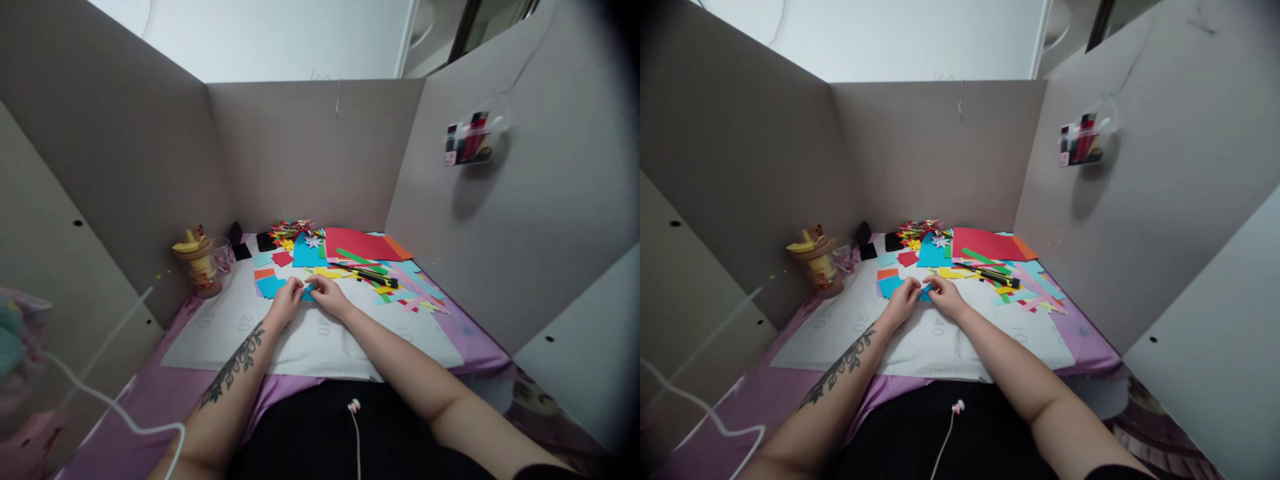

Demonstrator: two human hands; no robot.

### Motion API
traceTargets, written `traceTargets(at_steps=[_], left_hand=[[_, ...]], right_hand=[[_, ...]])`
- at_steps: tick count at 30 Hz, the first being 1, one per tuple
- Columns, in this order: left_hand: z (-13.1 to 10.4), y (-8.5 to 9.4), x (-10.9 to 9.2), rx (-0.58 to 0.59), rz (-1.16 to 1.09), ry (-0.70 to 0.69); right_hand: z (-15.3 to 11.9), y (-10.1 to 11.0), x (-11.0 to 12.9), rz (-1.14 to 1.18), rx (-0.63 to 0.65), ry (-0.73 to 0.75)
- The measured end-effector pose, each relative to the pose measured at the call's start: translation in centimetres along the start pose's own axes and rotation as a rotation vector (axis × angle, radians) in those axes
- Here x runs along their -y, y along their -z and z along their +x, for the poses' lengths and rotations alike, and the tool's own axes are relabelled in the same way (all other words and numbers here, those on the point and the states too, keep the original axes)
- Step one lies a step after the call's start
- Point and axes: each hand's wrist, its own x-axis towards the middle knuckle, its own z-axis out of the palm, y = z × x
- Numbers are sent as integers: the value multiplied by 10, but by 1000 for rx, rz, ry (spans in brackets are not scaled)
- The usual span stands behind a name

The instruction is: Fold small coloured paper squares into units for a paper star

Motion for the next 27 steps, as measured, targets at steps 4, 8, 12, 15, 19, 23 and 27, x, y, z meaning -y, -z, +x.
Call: traceTargets(at_steps=[4, 8, 12, 15, 19, 23, 27], left_hand=[[0, 0, -1, 21, 6, 12], [-1, -1, -1, 48, 15, 8], [-2, 0, 0, 45, 61, 18], [-1, 2, 2, -4, 76, 47], [1, 7, 5, -120, -10, 128], [3, 12, 7, -177, -183, 245], [4, 12, 7, -182, -256, 309]], right_hand=[[1, 1, -2, -50, -31, -22], [1, 2, 1, -96, -81, -32], [-1, 1, 4, -86, -98, -40], [1, -2, 6, 43, -94, -66], [13, -13, 15, 142, -65, -97], [25, -28, 20, 198, -124, -116], [22, -32, 16, 354, -171, -186]])
